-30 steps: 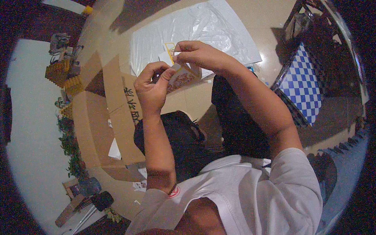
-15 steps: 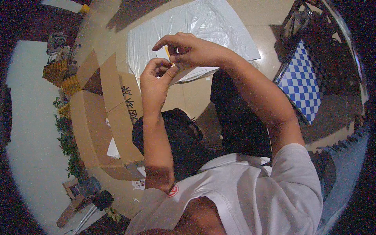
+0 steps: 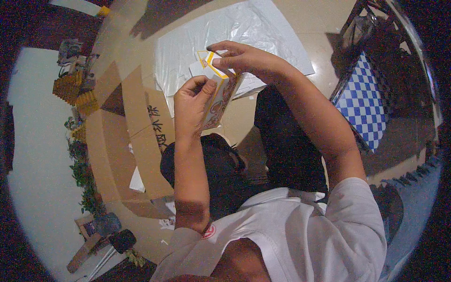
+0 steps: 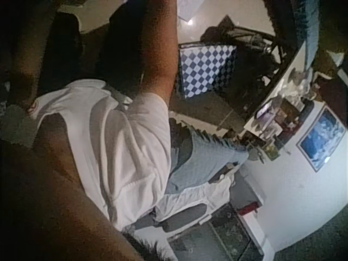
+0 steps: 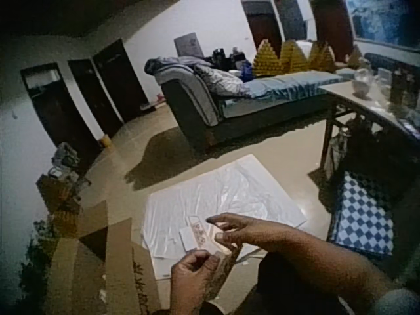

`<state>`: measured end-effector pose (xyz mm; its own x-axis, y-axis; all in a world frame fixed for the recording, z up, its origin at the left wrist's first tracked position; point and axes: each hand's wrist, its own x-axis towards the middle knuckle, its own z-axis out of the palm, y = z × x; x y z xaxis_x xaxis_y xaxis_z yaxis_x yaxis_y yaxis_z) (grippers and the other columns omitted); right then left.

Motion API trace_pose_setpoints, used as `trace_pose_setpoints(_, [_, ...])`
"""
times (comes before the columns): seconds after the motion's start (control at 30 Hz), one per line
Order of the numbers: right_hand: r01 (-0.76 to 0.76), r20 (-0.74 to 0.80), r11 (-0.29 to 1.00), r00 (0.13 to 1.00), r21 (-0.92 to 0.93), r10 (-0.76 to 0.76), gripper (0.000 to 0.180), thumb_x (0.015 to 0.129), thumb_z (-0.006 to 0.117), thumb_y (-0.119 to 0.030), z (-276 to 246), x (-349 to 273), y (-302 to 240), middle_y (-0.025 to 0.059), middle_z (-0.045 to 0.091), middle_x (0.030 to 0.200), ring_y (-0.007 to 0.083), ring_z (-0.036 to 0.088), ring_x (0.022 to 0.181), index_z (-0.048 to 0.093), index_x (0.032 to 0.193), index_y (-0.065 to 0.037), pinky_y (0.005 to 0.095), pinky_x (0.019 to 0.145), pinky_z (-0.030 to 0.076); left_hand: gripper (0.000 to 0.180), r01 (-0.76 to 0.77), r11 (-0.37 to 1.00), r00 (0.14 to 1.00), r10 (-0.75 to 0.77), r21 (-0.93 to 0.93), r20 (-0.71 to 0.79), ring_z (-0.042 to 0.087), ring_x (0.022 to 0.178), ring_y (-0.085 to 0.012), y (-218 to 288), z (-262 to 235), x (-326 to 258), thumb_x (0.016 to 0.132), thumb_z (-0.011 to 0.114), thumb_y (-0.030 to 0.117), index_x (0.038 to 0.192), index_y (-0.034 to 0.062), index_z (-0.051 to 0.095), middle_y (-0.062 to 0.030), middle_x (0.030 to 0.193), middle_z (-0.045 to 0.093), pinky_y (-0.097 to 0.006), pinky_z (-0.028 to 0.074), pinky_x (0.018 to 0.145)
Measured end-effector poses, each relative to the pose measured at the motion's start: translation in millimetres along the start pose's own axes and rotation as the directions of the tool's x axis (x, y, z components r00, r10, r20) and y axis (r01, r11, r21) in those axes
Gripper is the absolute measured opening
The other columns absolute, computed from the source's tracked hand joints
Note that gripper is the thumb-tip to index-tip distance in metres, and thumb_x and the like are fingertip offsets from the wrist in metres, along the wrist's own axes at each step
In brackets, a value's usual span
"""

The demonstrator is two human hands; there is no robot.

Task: The person assembles small paper boxes by folding flat printed sheets and securing the edges with adhesive tape. They repeatedly fold the paper, apply tape to the seams, and place the finished boxes into a cardboard box.

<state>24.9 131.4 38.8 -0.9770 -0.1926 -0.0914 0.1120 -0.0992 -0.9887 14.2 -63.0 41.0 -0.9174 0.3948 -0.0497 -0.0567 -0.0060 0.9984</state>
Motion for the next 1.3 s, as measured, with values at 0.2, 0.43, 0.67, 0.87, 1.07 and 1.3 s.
trace_pose_setpoints(0.2, [0.089,0.021,0.985,0.996,-0.146,-0.086,0.058,0.085,0.068,-0.032,-1.2,1.8,-5.6,0.0132,0.054,0.126,0.0209,0.050,0.107,0.049,0.136,-0.012,0.0332,0.092,0.040,0.023,0.145,0.987,0.988,-0.141,-0.065,0.066,0.056,0.069,-0.0071,0.6,1.8,-0.5,0.084,0.074,0.018,0.093,-0.0009,0.065,-0.0026,0.081,0.065,-0.022,0.045,0.061])
trace_pose_setpoints(0.43, [0.190,0.069,0.979,0.980,-0.078,-0.185,0.054,0.089,0.064,-0.026,-2.7,5.3,-0.1,0.0100,0.054,0.129,0.0211,0.050,0.111,0.049,0.138,-0.010,0.0357,0.096,0.040,0.025,0.039,0.996,0.995,-0.031,-0.076,0.092,0.059,0.074,-0.0093,-2.2,3.7,-0.9,0.084,0.074,0.017,0.098,-0.0015,0.065,-0.0046,0.088,0.067,-0.022,0.047,0.065])
trace_pose_setpoints(0.67, [0.221,-0.258,0.953,0.927,-0.206,-0.271,0.041,0.093,0.058,-0.033,-23.1,7.4,7.0,0.0097,0.060,0.121,0.0218,0.050,0.118,0.058,0.124,-0.006,0.0362,0.103,0.036,0.027,0.032,0.942,0.997,-0.007,-0.333,0.074,0.061,0.091,-0.0129,-8.4,-16.4,7.7,0.084,0.072,0.013,0.106,0.0011,0.062,-0.0051,0.100,0.067,-0.026,0.046,0.084])
trace_pose_setpoints(0.87, [0.217,-0.216,0.947,0.938,-0.238,-0.270,0.037,0.093,0.059,-0.035,-18.9,6.4,10.5,0.0093,0.058,0.124,0.0218,0.050,0.119,0.062,0.114,-0.005,0.0371,0.104,0.035,0.026,0.029,0.925,0.998,-0.003,-0.380,0.068,0.062,0.092,-0.0133,-11.3,-12.7,9.7,0.086,0.070,0.013,0.108,0.0012,0.061,-0.0058,0.103,0.067,-0.026,0.047,0.085])
trace_pose_setpoints(1.07, [0.270,-0.222,0.841,0.886,-0.469,-0.408,0.035,0.091,0.061,-0.034,-17.6,3.9,8.3,0.0075,0.058,0.122,0.0181,0.052,0.115,0.062,0.112,-0.006,0.0355,0.100,0.039,0.017,0.037,0.885,0.997,-0.061,-0.464,-0.037,0.063,0.084,-0.0126,-12.9,-1.0,12.3,0.087,0.069,0.011,0.099,0.0010,0.062,-0.0065,0.095,0.067,-0.025,0.047,0.079])
trace_pose_setpoints(1.3, [0.224,-0.063,0.925,0.965,-0.306,-0.254,0.033,0.089,0.066,-0.031,-2.8,-3.0,1.8,0.0050,0.062,0.106,0.0135,0.055,0.099,0.063,0.109,-0.004,0.0274,0.086,0.044,0.014,0.046,0.867,0.982,-0.131,-0.496,-0.139,0.063,0.077,-0.0112,-11.3,15.4,13.6,0.086,0.070,0.009,0.094,0.0004,0.063,-0.0070,0.090,0.067,-0.024,0.048,0.073])
